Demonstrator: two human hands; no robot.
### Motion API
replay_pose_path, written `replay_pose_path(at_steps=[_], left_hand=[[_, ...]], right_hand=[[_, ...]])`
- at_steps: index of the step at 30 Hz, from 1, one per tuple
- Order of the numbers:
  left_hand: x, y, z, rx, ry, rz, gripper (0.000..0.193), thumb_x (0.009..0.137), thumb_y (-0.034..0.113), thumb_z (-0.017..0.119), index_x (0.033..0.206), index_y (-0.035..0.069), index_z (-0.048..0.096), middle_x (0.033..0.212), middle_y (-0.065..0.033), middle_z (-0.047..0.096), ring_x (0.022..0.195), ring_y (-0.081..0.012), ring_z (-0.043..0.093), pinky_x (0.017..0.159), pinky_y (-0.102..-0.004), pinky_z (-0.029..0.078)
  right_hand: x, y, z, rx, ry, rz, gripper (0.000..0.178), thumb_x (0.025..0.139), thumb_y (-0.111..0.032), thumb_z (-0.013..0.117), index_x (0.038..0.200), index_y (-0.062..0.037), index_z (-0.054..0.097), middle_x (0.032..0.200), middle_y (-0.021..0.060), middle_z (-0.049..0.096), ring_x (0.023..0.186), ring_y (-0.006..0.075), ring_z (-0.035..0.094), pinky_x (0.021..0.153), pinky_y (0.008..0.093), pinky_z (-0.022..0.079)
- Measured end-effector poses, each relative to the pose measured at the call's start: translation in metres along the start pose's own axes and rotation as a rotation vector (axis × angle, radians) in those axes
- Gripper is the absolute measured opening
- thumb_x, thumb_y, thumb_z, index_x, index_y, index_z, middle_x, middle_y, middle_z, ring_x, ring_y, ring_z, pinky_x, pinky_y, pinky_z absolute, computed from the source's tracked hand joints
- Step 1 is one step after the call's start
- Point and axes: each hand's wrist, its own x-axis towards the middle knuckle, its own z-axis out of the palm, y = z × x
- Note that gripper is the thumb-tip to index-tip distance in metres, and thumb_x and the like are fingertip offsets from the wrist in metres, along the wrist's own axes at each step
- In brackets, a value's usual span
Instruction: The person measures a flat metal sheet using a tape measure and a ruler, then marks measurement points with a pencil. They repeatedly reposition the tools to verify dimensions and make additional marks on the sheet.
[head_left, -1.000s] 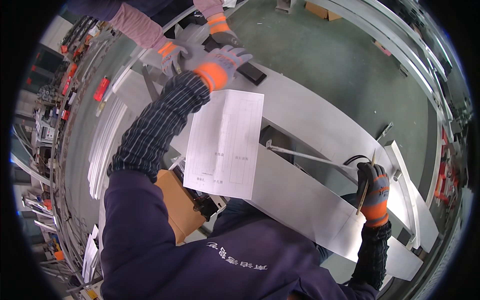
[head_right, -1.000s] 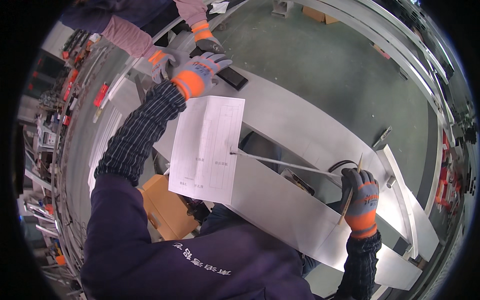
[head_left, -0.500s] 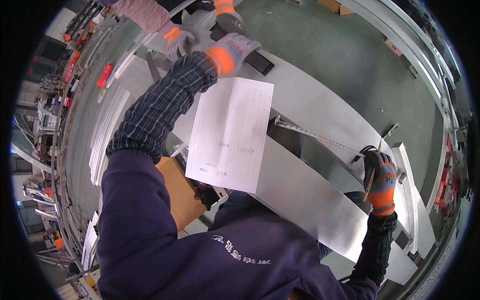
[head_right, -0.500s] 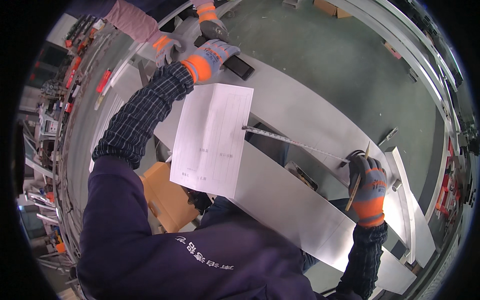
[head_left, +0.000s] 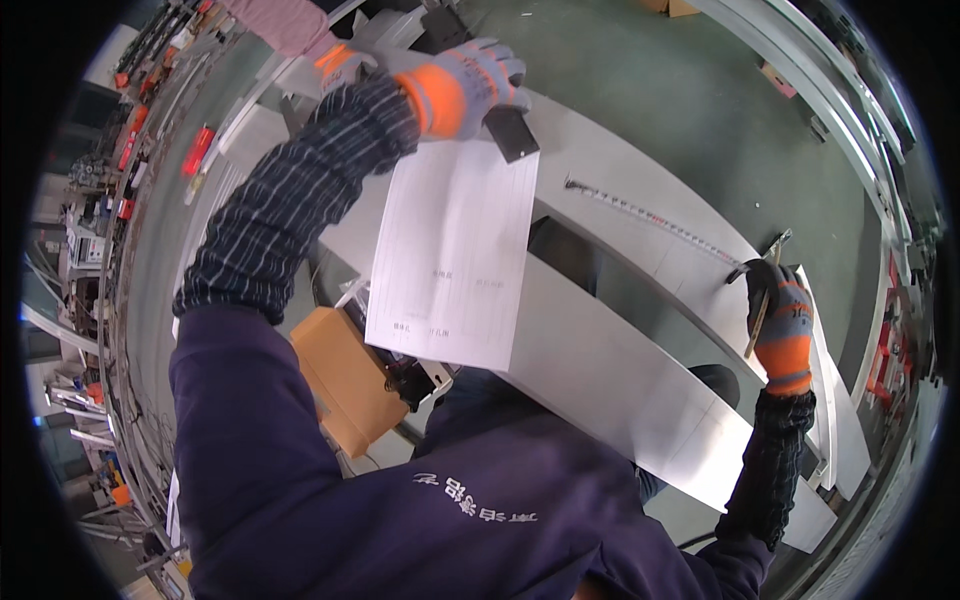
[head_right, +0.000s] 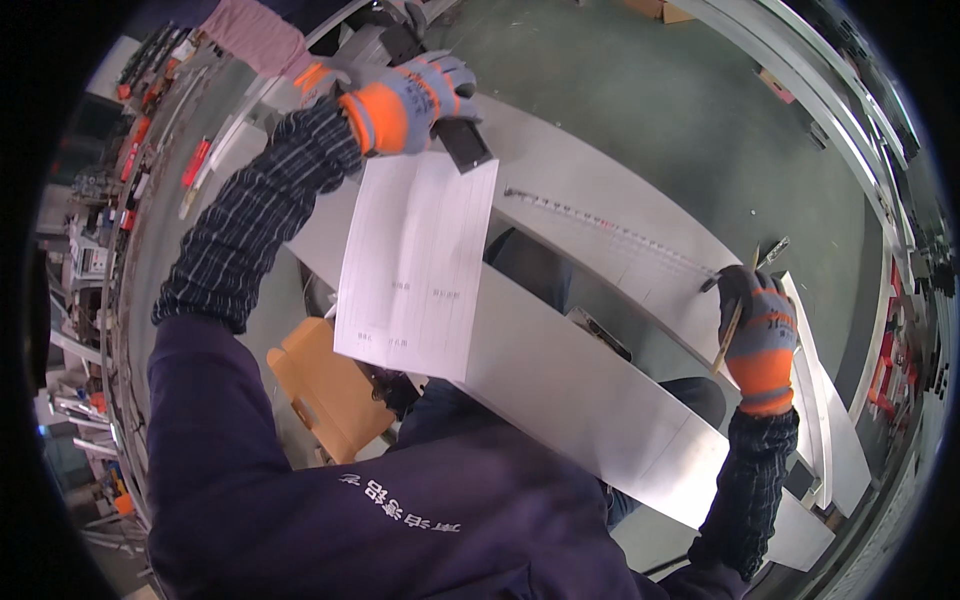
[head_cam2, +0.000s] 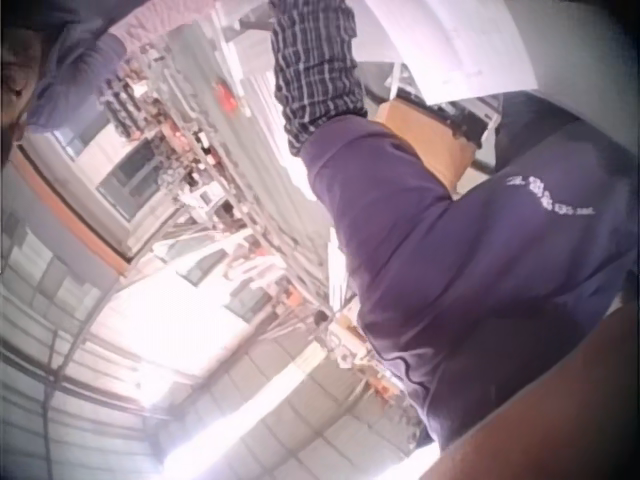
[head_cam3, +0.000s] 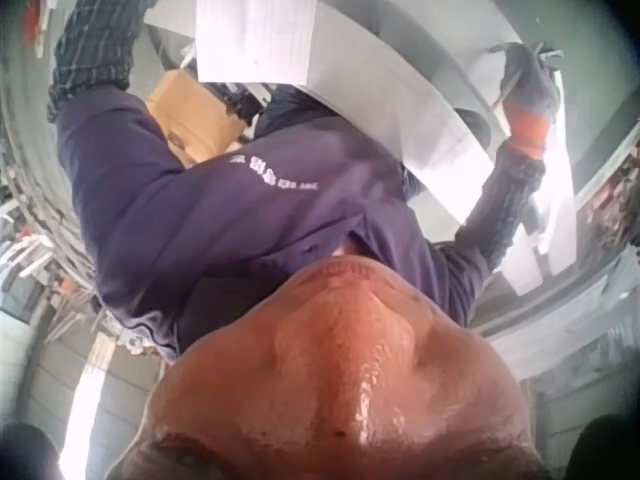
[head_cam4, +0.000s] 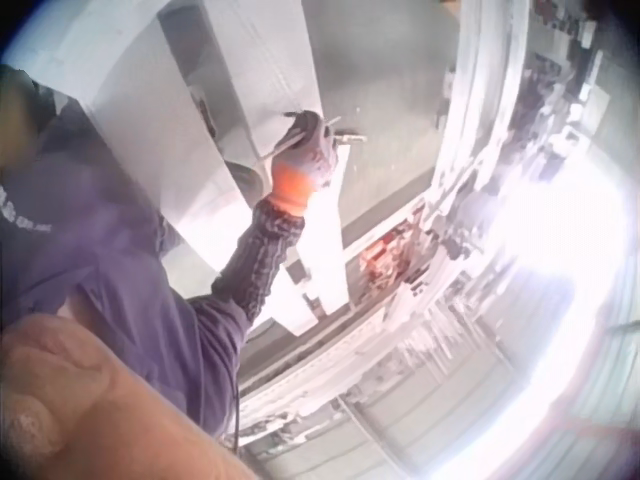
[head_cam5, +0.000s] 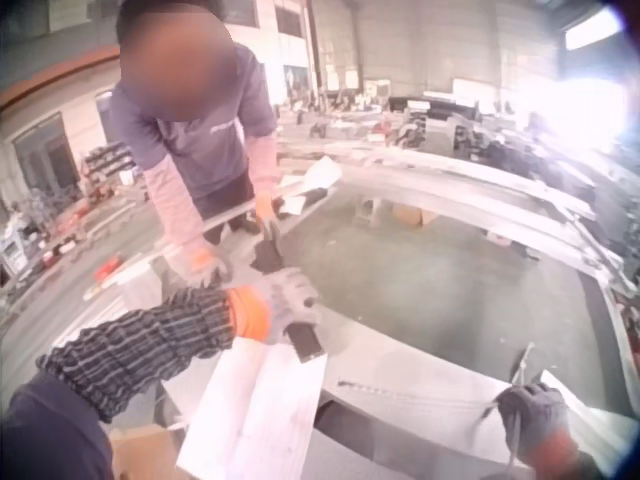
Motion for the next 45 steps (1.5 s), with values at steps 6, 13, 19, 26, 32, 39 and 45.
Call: replay_pose_path(at_steps=[6,13,19,26,32,39,45], left_hand=[[0.006,-0.002,0.009,-0.001,-0.056,-0.053,0.068,0.080,0.001,0.076,0.140,0.032,0.067,0.146,-0.0051,0.058,0.141,-0.0312,0.053,0.120,-0.0428,0.044],[0.023,0.006,0.006,0.060,-0.126,-0.013,0.077,0.077,-0.002,0.079,0.143,0.036,0.065,0.147,-0.0026,0.057,0.139,-0.0270,0.055,0.116,-0.0414,0.049],[0.044,-0.002,0.028,0.009,-0.179,-0.100,0.084,0.080,-0.005,0.075,0.151,0.035,0.057,0.152,-0.0018,0.056,0.141,-0.0263,0.055,0.117,-0.0420,0.048],[0.027,-0.004,0.074,-0.188,0.192,-0.188,0.082,0.083,-0.008,0.072,0.154,0.028,0.053,0.152,-0.0051,0.060,0.144,-0.0269,0.053,0.121,-0.0403,0.043],[-0.050,0.011,0.094,-0.943,0.641,-0.187,0.061,0.090,0.007,0.077,0.148,0.013,0.059,0.146,-0.0102,0.061,0.134,-0.0277,0.059,0.118,-0.0409,0.047],[-0.078,0.062,0.138,-0.931,0.536,-0.457,0.053,0.088,0.025,0.086,0.137,0.014,0.071,0.135,-0.0106,0.067,0.128,-0.0308,0.061,0.115,-0.0440,0.047],[-0.069,0.068,0.140,-0.861,0.658,-0.463,0.048,0.089,0.035,0.083,0.133,0.016,0.073,0.132,-0.0125,0.069,0.125,-0.0349,0.060,0.110,-0.0471,0.048]], right_hand=[[0.014,-0.013,0.019,-0.095,-0.053,-0.011,0.021,0.094,-0.013,0.070,0.115,-0.0112,0.075,0.105,0.0134,0.076,0.099,0.0380,0.071,0.090,0.0449,0.056],[0.038,-0.030,0.025,-0.120,-0.098,-0.047,0.015,0.094,-0.013,0.071,0.108,-0.0145,0.076,0.100,0.0109,0.075,0.096,0.0380,0.070,0.087,0.0465,0.055],[0.055,-0.060,0.042,-0.190,-0.114,-0.084,0.015,0.094,-0.018,0.071,0.108,-0.0168,0.076,0.099,0.0092,0.075,0.096,0.0370,0.070,0.089,0.0458,0.054],[0.062,-0.072,0.072,-0.186,-0.139,0.030,0.022,0.089,-0.022,0.076,0.110,-0.0164,0.074,0.097,0.0113,0.075,0.094,0.0369,0.071,0.087,0.0465,0.054],[0.076,-0.084,0.078,-0.196,-0.122,0.117,0.026,0.086,-0.020,0.076,0.112,-0.0174,0.074,0.095,0.0100,0.076,0.095,0.0375,0.072,0.084,0.0474,0.055],[0.093,-0.100,0.085,-0.251,-0.194,0.165,0.038,0.079,-0.016,0.078,0.116,-0.0192,0.074,0.111,0.0103,0.074,0.103,0.0372,0.071,0.091,0.0460,0.056],[0.096,-0.098,0.092,-0.226,-0.110,0.074,0.038,0.080,-0.007,0.073,0.116,-0.0174,0.074,0.109,0.0119,0.074,0.103,0.0378,0.070,0.089,0.0457,0.056]])
